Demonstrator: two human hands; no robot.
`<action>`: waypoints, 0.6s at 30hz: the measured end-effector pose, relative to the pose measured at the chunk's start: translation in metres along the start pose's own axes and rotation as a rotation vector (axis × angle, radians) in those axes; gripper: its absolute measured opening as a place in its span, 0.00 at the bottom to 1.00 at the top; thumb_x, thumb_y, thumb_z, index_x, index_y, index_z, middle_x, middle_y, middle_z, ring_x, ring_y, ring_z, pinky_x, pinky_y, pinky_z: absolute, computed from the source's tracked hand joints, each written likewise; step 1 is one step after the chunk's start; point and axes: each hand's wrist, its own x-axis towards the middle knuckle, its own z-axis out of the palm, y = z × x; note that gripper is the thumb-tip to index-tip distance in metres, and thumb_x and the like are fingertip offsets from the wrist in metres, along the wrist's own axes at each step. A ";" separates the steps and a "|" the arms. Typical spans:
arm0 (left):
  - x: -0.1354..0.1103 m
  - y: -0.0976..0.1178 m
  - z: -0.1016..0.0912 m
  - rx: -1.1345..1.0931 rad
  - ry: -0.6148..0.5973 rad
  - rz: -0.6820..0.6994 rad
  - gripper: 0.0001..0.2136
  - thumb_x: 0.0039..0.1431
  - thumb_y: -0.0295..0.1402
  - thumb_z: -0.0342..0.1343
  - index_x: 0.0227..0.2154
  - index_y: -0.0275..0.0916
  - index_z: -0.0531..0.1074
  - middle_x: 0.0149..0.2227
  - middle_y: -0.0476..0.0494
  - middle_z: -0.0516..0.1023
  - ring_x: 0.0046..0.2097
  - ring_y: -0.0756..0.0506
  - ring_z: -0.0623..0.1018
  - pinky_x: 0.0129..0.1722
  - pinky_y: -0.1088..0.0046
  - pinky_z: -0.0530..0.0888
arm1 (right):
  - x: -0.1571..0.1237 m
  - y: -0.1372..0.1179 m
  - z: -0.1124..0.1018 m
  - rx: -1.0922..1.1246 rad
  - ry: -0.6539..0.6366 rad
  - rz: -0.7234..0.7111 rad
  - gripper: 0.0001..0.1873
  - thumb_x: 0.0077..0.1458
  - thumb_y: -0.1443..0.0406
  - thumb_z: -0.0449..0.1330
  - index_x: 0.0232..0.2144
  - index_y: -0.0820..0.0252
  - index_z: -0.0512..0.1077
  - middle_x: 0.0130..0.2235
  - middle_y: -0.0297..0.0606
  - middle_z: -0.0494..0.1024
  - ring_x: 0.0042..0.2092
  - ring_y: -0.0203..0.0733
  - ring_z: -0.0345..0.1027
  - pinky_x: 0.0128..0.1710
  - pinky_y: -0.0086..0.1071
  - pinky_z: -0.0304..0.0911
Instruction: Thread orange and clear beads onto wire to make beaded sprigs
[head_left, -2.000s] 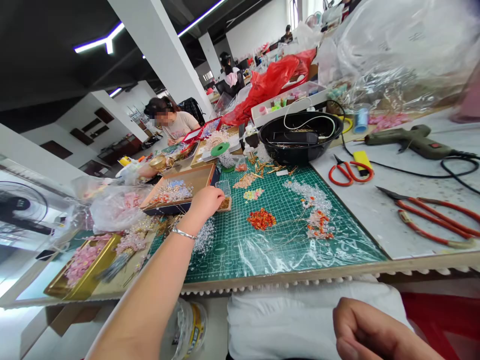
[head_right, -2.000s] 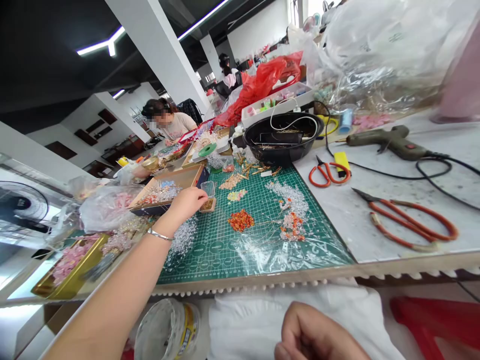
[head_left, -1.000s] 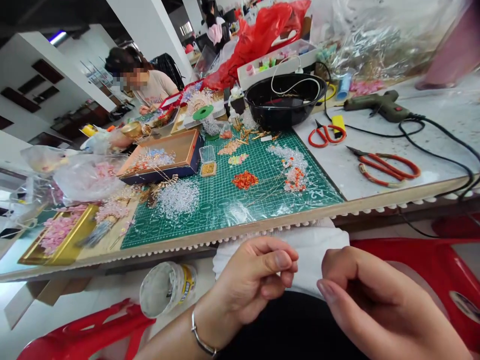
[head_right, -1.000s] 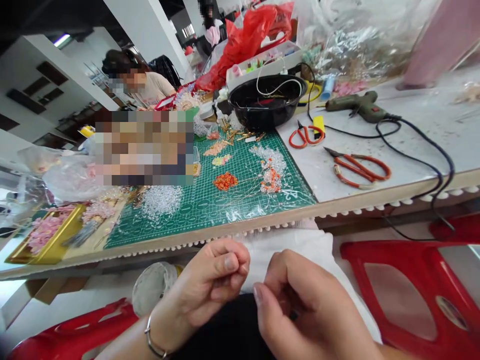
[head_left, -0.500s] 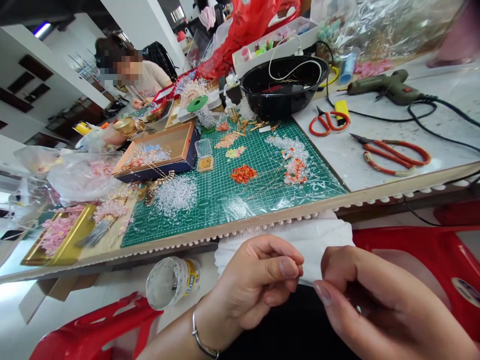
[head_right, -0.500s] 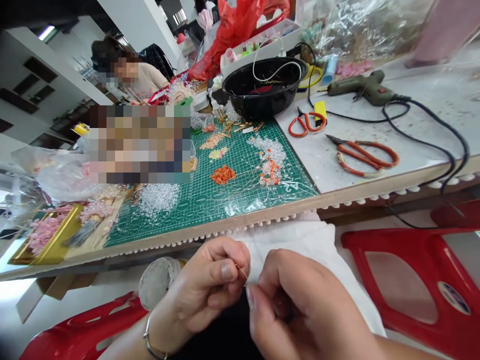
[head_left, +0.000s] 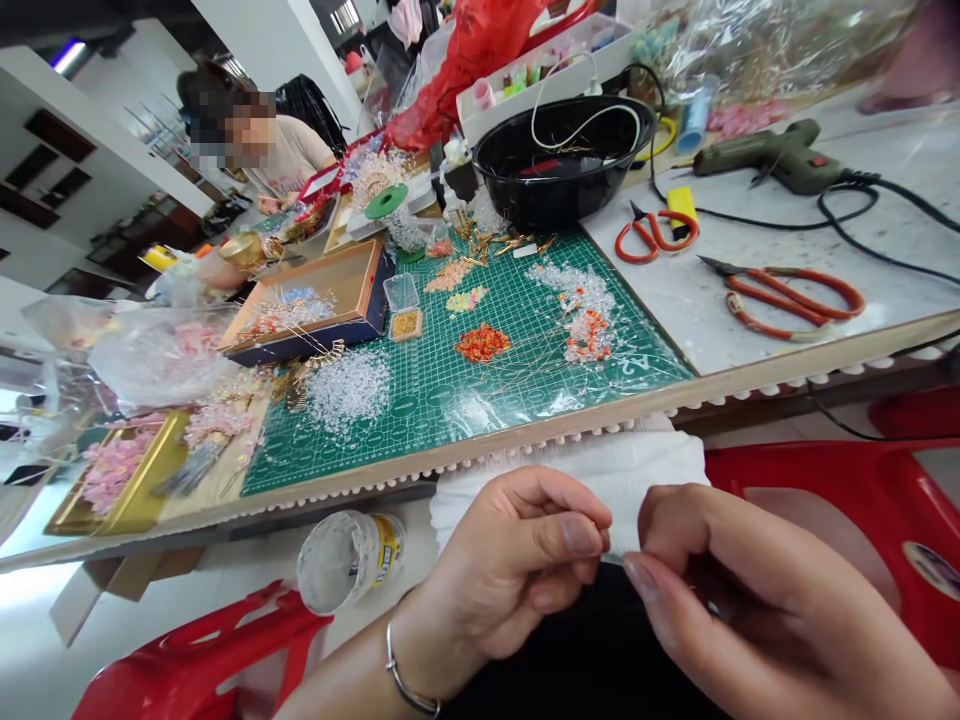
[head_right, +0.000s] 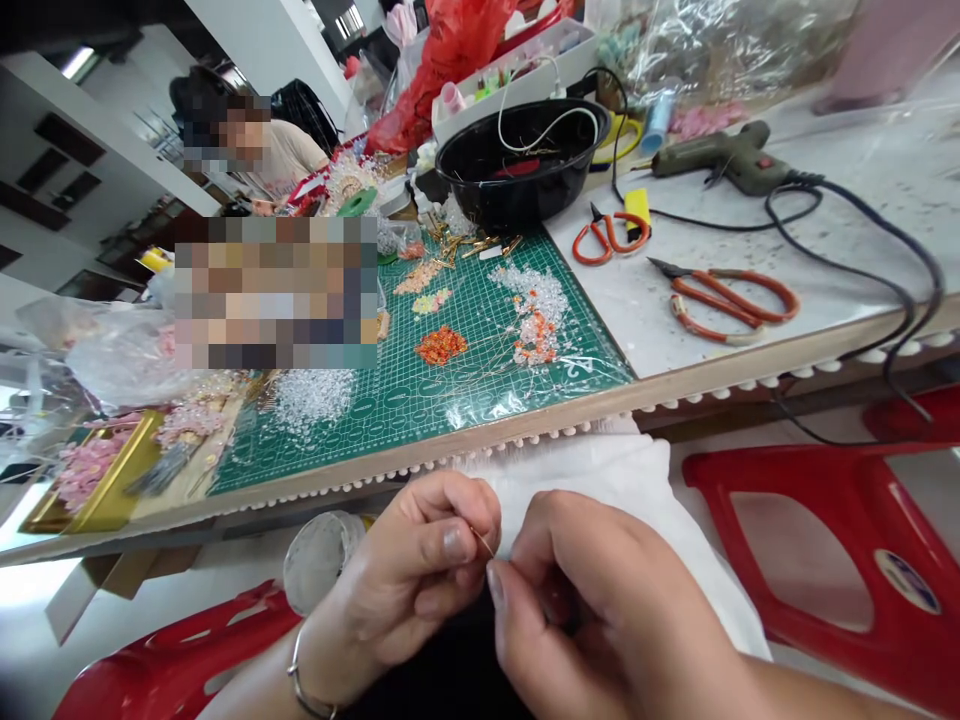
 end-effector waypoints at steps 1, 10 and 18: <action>-0.002 0.000 0.000 0.057 0.001 0.043 0.09 0.46 0.34 0.74 0.27 0.37 0.80 0.24 0.50 0.73 0.17 0.60 0.64 0.12 0.86 0.51 | 0.001 0.001 -0.001 0.019 -0.012 0.011 0.15 0.60 0.61 0.59 0.21 0.53 0.64 0.18 0.29 0.67 0.19 0.33 0.59 0.17 0.26 0.58; -0.016 0.032 0.018 1.238 0.074 0.759 0.04 0.62 0.30 0.62 0.34 0.43 0.81 0.33 0.47 0.80 0.36 0.49 0.78 0.37 0.74 0.73 | 0.011 0.011 -0.011 0.335 -0.178 0.282 0.21 0.64 0.46 0.55 0.31 0.54 0.73 0.29 0.33 0.73 0.32 0.38 0.69 0.31 0.27 0.67; -0.005 0.051 0.029 1.118 -0.049 0.738 0.04 0.59 0.28 0.62 0.29 0.42 0.78 0.32 0.50 0.79 0.35 0.50 0.76 0.34 0.75 0.70 | 0.014 0.001 -0.024 0.445 -0.137 0.328 0.15 0.62 0.51 0.62 0.29 0.51 0.74 0.26 0.30 0.72 0.29 0.35 0.65 0.29 0.25 0.64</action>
